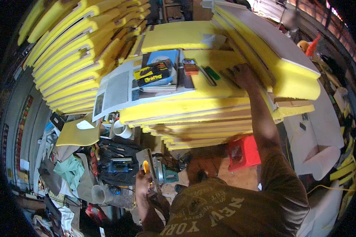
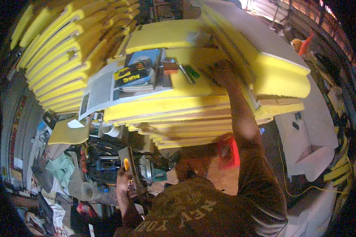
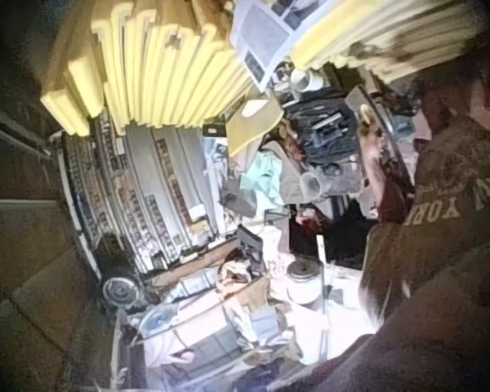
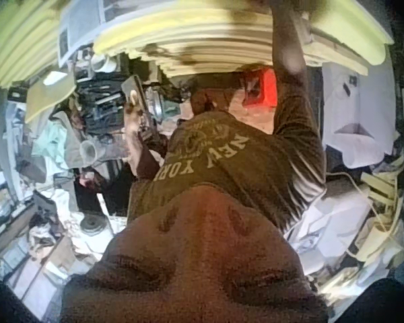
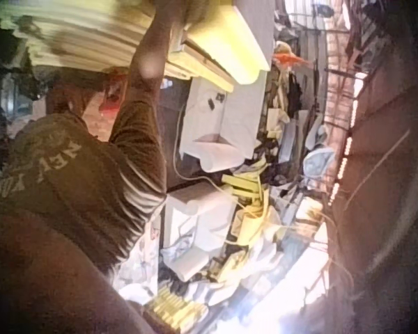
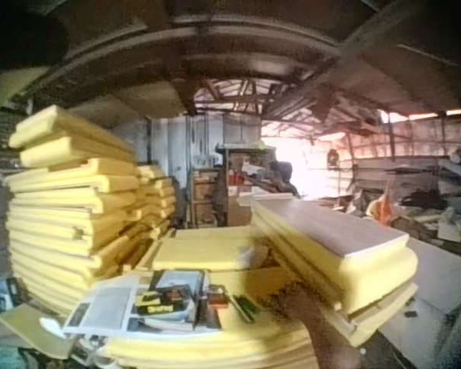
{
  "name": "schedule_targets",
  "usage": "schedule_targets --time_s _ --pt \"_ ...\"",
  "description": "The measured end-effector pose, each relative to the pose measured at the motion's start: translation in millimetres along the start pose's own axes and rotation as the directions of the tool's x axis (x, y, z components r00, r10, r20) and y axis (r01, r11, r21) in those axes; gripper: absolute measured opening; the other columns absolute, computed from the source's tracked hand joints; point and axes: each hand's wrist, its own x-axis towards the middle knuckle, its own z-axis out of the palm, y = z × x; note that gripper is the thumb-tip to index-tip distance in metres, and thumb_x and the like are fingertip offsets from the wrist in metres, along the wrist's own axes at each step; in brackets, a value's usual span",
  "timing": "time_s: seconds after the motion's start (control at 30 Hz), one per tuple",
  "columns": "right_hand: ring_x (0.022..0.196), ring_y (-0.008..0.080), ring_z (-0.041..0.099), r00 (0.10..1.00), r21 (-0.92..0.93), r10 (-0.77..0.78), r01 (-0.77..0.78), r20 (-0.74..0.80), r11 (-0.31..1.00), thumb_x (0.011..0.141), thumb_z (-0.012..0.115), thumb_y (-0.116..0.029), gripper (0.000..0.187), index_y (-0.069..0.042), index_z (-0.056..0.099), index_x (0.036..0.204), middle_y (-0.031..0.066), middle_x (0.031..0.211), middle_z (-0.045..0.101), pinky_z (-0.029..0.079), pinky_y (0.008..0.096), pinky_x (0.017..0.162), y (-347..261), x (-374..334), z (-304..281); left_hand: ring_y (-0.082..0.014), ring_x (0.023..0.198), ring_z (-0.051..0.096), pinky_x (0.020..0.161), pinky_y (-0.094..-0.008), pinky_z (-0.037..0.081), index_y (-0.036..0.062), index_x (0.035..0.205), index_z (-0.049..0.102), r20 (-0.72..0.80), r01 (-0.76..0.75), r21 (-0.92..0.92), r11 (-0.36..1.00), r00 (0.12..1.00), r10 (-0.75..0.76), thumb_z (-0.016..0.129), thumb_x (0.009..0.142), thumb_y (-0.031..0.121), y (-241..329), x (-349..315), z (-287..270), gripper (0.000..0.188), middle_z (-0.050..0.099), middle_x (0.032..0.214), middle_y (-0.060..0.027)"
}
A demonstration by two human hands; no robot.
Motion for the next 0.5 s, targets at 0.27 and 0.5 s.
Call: schedule_targets --time_s 0.27,0.5 --pt "0.099 0.0293 0.057 0.986 0.85 0.041 -0.158 0.16 0.502 0.081 0.06 -0.02 0.037 0.0 0.055 0.112 0.0185 0.109 0.058 0.045 0.0376 0.086 -106.7 47.0 -87.3 -0.0055 0.06 0.052 0.052 -0.0207 0.041 0.0067 0.102 0.055 0.058 -0.06 -0.148 0.987 0.996 0.069 0.056 0.084 0.01 -13.3 -1.6 -14.1 0.018 0.057 0.077 0.0025" --pt "0.106 0.0304 0.053 0.913 0.847 -0.374 0.065 0.162 0.527 0.068 0.067 -0.015 0.062 -0.002 0.045 0.124 0.019 0.112 0.056 0.04 0.0342 0.092 -200.1 126.0 -85.7 -0.0071 0.05 0.046 0.042 -0.022 0.036 0.006 0.112 0.052 0.12 -0.087 -0.487 0.869 0.979 0.165 0.054 0.086 0.01 11.5 -10.0 1.6 0.026 0.051 0.069 0.0014"
